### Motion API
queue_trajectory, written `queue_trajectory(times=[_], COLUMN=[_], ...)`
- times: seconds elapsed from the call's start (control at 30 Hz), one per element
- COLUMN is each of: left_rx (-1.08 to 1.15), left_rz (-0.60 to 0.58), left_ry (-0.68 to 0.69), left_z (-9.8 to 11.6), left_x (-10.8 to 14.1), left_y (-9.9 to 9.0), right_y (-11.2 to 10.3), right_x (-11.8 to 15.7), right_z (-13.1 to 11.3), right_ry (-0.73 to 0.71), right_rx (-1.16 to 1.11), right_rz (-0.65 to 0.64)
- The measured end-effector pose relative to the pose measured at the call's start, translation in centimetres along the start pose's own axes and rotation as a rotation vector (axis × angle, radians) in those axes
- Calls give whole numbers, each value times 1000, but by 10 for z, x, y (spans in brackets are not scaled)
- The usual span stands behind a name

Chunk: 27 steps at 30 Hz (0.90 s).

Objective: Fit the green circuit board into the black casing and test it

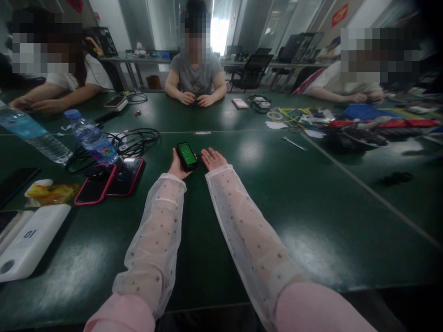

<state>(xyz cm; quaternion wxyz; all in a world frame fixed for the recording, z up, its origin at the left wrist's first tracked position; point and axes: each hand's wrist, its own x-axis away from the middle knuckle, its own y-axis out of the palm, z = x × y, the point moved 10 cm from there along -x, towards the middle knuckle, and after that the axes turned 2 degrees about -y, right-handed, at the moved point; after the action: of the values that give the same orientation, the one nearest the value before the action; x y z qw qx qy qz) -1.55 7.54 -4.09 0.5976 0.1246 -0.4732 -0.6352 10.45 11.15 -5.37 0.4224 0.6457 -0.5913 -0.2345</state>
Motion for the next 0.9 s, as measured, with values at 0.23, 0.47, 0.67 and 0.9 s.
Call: queue_trajectory(times=[0.23, 0.47, 0.67, 0.9], left_rx=[-1, 37, 17, -44], left_rz=[-5, -59, -61, -37], left_ry=[-13, -4, -3, 11], left_z=[-1, -1, -1, 1], left_x=[1, 1, 1, 2], left_y=[2, 6, 5, 7], right_y=[1, 0, 0, 0], right_x=[1, 1, 1, -1], right_z=[0, 0, 0, 0], right_ry=[5, 14, 14, 9], right_rx=[13, 6, 15, 22], right_rz=[15, 26, 25, 24])
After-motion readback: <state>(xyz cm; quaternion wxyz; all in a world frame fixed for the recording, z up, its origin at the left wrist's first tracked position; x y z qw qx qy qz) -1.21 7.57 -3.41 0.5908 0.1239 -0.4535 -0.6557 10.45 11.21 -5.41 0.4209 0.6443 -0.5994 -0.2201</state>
